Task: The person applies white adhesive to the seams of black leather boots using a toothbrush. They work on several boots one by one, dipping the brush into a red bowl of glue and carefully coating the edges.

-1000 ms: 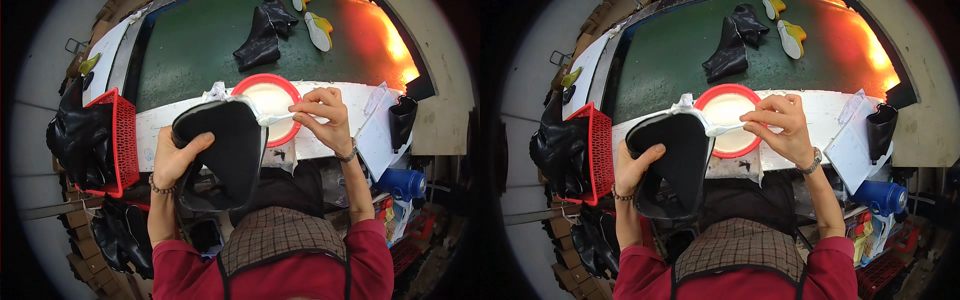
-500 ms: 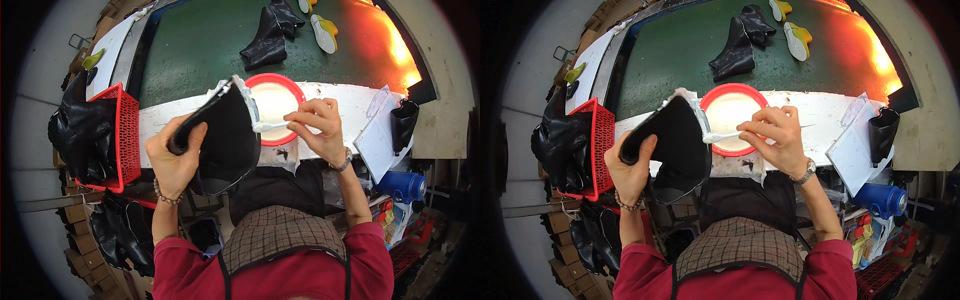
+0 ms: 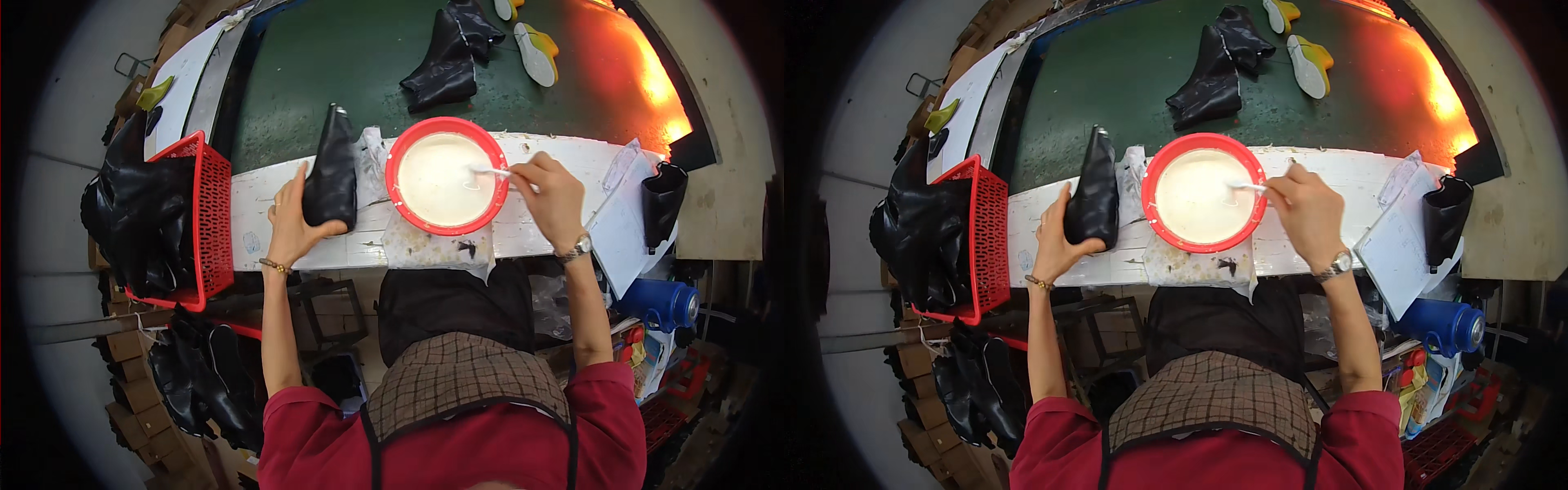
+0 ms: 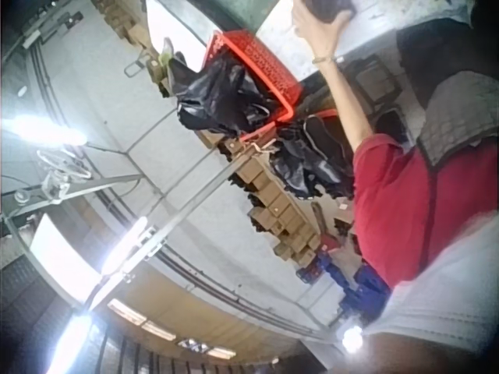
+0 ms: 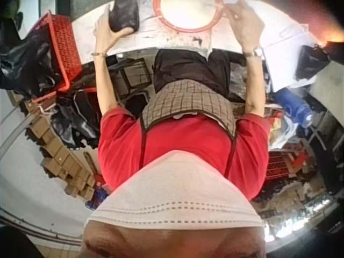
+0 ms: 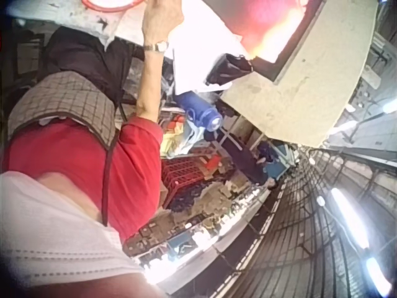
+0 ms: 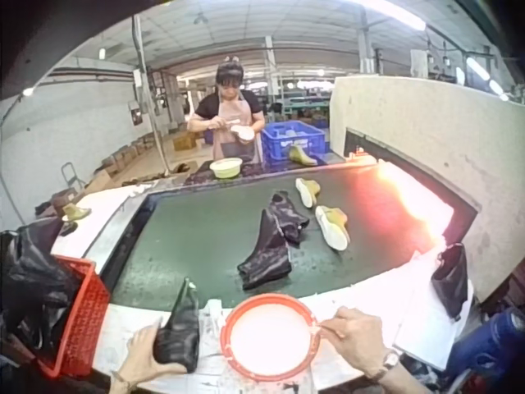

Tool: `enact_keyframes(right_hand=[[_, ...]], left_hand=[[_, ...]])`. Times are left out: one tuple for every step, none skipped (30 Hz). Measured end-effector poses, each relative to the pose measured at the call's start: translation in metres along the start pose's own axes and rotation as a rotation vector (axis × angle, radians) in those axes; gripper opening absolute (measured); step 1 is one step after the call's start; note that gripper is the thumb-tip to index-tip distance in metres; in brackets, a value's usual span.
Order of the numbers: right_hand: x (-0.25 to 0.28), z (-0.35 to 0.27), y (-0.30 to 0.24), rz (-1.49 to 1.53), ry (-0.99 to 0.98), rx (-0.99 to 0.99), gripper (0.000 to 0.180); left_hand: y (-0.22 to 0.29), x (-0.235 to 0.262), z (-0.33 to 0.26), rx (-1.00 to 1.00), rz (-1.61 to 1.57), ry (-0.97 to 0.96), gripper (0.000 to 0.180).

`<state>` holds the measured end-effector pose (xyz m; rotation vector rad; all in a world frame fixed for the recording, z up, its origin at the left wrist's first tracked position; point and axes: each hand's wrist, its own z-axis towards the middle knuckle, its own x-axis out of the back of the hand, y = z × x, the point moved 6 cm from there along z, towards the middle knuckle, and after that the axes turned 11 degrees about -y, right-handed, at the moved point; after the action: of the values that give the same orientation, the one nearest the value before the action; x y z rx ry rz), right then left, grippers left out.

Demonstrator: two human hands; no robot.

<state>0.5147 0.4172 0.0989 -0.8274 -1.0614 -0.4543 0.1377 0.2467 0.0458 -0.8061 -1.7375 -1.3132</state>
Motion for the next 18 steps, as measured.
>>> enact_keyframes(right_hand=[[-0.002, -0.003, 0.008, 0.031, -0.048, -0.045, 0.012], [-0.004, -0.007, 0.017, 0.062, -0.096, -0.089, 0.012], [-0.006, -0.010, 0.022, 0.087, -0.140, -0.134, 0.013], [-0.003, -0.013, 0.022, 0.158, -0.088, -0.150, 0.014], [-0.001, -0.016, 0.021, 0.183, -0.058, -0.154, 0.013], [0.002, -0.018, 0.021, 0.213, -0.028, -0.158, 0.013], [0.004, -0.019, 0.021, 0.242, 0.002, -0.162, 0.013], [0.000, -0.020, 0.024, 0.267, -0.019, -0.151, 0.013], [-0.006, -0.021, 0.029, 0.290, -0.034, -0.140, 0.014], [-0.009, -0.021, 0.034, 0.313, -0.048, -0.128, 0.014], [-0.010, -0.024, 0.038, 0.310, -0.052, -0.142, 0.014], [-0.011, -0.029, 0.040, 0.305, -0.059, -0.164, 0.013], [-0.011, -0.033, 0.042, 0.300, -0.067, -0.184, 0.013], [-0.011, -0.034, 0.040, 0.321, -0.035, -0.177, 0.013], [-0.008, -0.034, 0.035, 0.338, 0.003, -0.173, 0.013], [-0.005, -0.034, 0.028, 0.353, 0.038, -0.169, 0.013], [0.000, -0.029, 0.019, 0.440, 0.049, -0.134, 0.013], [0.006, -0.022, 0.004, 0.534, 0.053, -0.096, 0.013]], left_hand=[[-0.002, -0.005, -0.006, 0.000, 0.086, -0.055, 0.136], [-0.004, -0.009, -0.010, -0.039, 0.101, -0.060, 0.134], [-0.003, -0.012, -0.011, -0.084, 0.113, -0.062, 0.132], [-0.003, -0.013, -0.011, -0.113, 0.103, -0.035, 0.126], [-0.001, -0.015, -0.011, -0.142, 0.092, -0.007, 0.120], [0.001, -0.013, -0.012, -0.170, 0.086, 0.019, 0.115], [-0.001, -0.013, -0.013, -0.171, 0.096, 0.058, 0.110], [-0.005, -0.015, -0.013, -0.172, 0.107, 0.098, 0.105], [-0.006, -0.014, -0.011, -0.179, 0.119, 0.141, 0.101], [-0.008, -0.011, -0.011, -0.168, 0.055, 0.187, 0.099], [-0.011, -0.008, -0.014, -0.156, -0.009, 0.234, 0.096], [-0.006, -0.004, -0.016, -0.145, -0.076, 0.273, 0.095], [0.002, 0.000, -0.019, -0.172, -0.093, 0.322, 0.094], [0.011, 0.004, -0.022, -0.198, -0.109, 0.372, 0.094], [0.028, 0.010, -0.024, -0.232, -0.128, 0.421, 0.093], [0.043, 0.012, -0.026, -0.259, -0.129, 0.413, 0.094], [0.059, 0.015, -0.025, -0.296, -0.126, 0.408, 0.094], [0.073, 0.017, -0.027, -0.323, -0.117, 0.402, 0.094]])
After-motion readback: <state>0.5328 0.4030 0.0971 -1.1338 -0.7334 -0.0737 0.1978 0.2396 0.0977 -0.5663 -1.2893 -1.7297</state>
